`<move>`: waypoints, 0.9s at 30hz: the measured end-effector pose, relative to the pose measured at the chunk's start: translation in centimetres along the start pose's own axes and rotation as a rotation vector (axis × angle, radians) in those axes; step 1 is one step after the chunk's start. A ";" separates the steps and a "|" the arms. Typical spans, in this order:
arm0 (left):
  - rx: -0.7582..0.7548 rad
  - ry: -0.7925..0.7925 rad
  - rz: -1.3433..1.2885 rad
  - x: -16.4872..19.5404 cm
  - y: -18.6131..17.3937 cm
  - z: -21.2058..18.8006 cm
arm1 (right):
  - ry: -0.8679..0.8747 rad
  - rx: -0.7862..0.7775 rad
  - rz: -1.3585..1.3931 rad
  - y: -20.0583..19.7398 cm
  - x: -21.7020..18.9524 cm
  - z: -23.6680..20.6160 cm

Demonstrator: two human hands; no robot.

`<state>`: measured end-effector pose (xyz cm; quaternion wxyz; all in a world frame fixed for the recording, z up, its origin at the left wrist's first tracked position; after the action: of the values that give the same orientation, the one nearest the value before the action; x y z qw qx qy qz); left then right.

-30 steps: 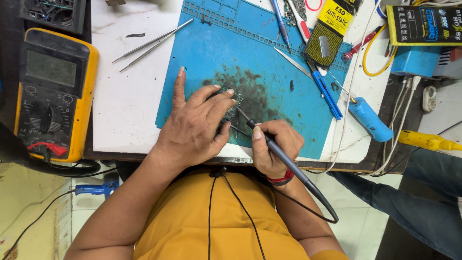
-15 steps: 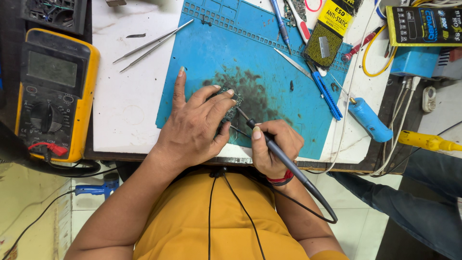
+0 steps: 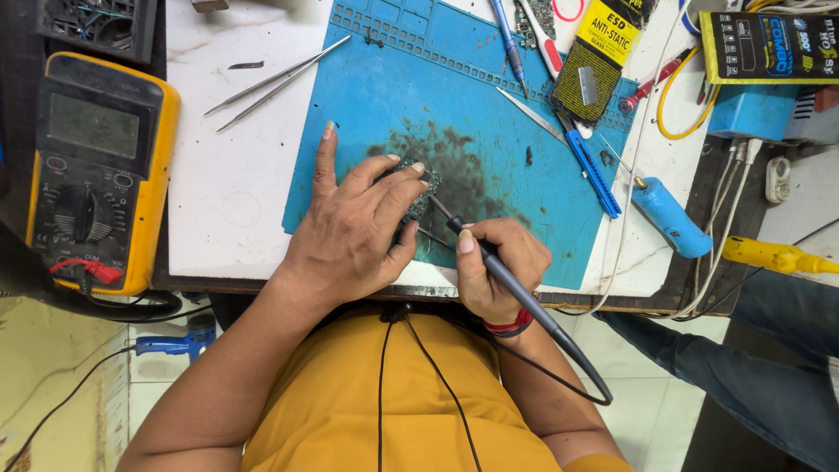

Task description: The person solders a small circuit board on a repair workbench, holding the board steady with one hand while applying a soldering iron to its components with the other. They briefly reach away, then reposition the board and continue soldering different points on it.

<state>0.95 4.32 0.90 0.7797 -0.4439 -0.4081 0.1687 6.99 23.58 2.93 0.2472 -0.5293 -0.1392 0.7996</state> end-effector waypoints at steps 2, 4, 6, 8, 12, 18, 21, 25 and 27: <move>0.002 -0.002 0.002 0.0 0.0 0.0 | -0.007 -0.002 -0.004 0.0 0.0 0.0; 0.005 0.000 0.003 0.0 0.0 0.0 | -0.005 -0.008 -0.005 0.0 0.0 0.0; 0.004 0.000 0.004 0.0 0.0 -0.1 | 0.006 -0.016 -0.006 0.0 0.1 0.0; 0.003 -0.001 0.004 0.0 0.0 -0.1 | -0.003 -0.006 -0.011 -0.1 0.1 0.0; 0.001 0.003 0.010 -0.1 0.1 -0.1 | 0.003 -0.011 -0.001 0.0 0.1 0.0; 0.011 0.011 0.008 -0.1 0.1 -0.1 | -0.004 -0.001 -0.002 0.1 0.0 0.0; 0.015 0.009 -0.006 0.0 0.0 -0.1 | -0.004 -0.023 -0.012 0.0 -0.1 0.1; 0.016 0.005 -0.009 0.0 -0.1 0.0 | 0.002 -0.013 -0.010 0.0 -0.2 0.1; 0.020 0.005 -0.014 0.0 -0.1 0.0 | -0.002 -0.028 -0.013 -0.1 -0.3 0.1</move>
<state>0.97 4.25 1.00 0.7862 -0.4336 -0.4078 0.1662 6.95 23.50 3.22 0.2447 -0.5310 -0.1541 0.7965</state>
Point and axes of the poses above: each hand's wrist, its own z-axis towards the middle knuckle, its own y-axis out of the palm, x = y × z, the point moved 1 cm from there along z, towards the middle knuckle, and after that the axes turned 9 degrees about z, right-handed, at the moved point
